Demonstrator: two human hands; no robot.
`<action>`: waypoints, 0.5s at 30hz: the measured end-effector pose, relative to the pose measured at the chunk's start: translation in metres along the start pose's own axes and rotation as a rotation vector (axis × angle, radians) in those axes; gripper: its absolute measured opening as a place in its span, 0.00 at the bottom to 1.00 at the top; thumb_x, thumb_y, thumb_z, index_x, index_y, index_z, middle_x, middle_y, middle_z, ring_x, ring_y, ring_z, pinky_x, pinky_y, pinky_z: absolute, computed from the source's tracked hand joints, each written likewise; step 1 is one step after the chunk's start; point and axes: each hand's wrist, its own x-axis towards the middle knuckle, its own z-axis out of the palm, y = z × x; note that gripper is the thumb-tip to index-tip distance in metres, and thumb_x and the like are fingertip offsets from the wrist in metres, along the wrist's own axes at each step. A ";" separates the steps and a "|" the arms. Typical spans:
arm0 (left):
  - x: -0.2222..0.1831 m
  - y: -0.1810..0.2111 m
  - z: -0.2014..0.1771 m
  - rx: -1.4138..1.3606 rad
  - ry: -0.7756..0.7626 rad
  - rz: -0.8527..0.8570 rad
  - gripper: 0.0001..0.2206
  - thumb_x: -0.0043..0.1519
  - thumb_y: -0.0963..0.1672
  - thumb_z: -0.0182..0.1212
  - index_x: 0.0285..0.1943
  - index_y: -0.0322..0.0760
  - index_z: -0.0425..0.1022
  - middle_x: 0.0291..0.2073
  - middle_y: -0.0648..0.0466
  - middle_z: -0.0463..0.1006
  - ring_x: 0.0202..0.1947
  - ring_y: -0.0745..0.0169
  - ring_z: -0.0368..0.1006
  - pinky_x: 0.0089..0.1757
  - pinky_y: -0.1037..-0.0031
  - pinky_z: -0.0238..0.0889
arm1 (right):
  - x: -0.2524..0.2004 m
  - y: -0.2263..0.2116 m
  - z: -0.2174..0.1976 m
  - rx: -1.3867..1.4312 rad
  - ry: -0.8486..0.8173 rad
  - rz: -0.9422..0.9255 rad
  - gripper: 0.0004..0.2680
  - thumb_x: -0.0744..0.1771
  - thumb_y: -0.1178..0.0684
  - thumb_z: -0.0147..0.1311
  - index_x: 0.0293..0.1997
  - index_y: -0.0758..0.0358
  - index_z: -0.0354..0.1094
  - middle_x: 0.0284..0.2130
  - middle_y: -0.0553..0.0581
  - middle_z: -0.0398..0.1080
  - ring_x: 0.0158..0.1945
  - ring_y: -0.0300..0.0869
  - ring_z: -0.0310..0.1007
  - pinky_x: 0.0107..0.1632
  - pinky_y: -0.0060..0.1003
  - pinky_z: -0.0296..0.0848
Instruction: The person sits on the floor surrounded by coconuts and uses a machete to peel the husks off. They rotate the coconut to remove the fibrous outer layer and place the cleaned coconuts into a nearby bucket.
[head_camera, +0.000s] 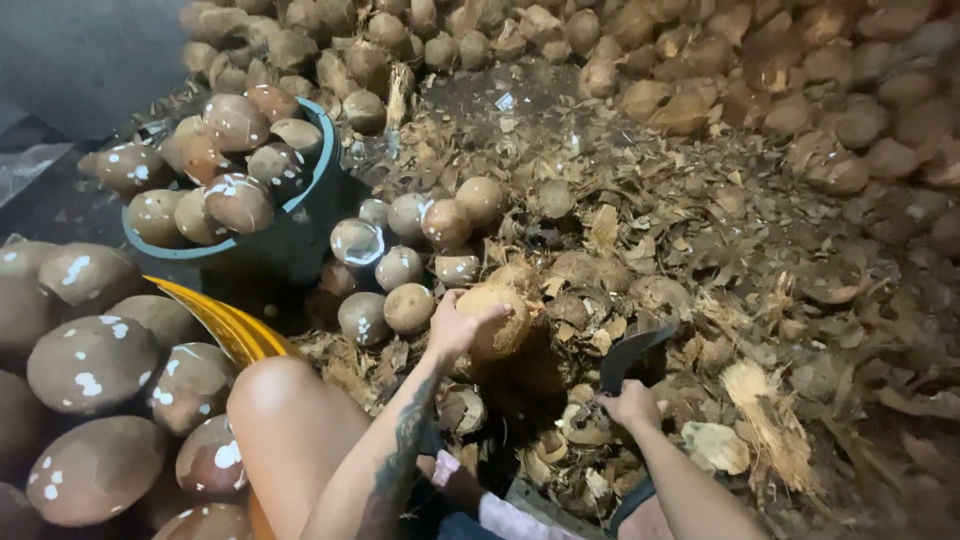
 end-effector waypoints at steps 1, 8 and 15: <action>0.003 -0.004 0.004 0.004 0.000 0.004 0.46 0.35 0.61 0.86 0.65 0.51 0.76 0.59 0.43 0.80 0.64 0.46 0.74 0.63 0.62 0.66 | -0.010 -0.001 -0.001 0.006 0.001 0.001 0.15 0.58 0.40 0.73 0.41 0.55 0.82 0.40 0.57 0.85 0.55 0.53 0.83 0.55 0.50 0.78; 0.010 -0.010 0.006 -0.130 0.070 0.050 0.40 0.40 0.60 0.83 0.62 0.50 0.78 0.55 0.41 0.80 0.61 0.43 0.76 0.62 0.61 0.65 | 0.028 0.035 0.039 0.244 0.050 0.035 0.22 0.57 0.29 0.70 0.44 0.54 0.82 0.42 0.60 0.84 0.55 0.53 0.81 0.53 0.50 0.78; 0.026 -0.022 0.009 -0.306 0.106 0.055 0.34 0.36 0.55 0.88 0.54 0.51 0.85 0.46 0.45 0.85 0.51 0.53 0.81 0.53 0.69 0.70 | -0.104 -0.058 -0.149 1.233 -0.037 -0.187 0.06 0.65 0.60 0.51 0.31 0.75 0.63 0.23 0.84 0.72 0.28 0.63 0.79 0.40 0.56 0.77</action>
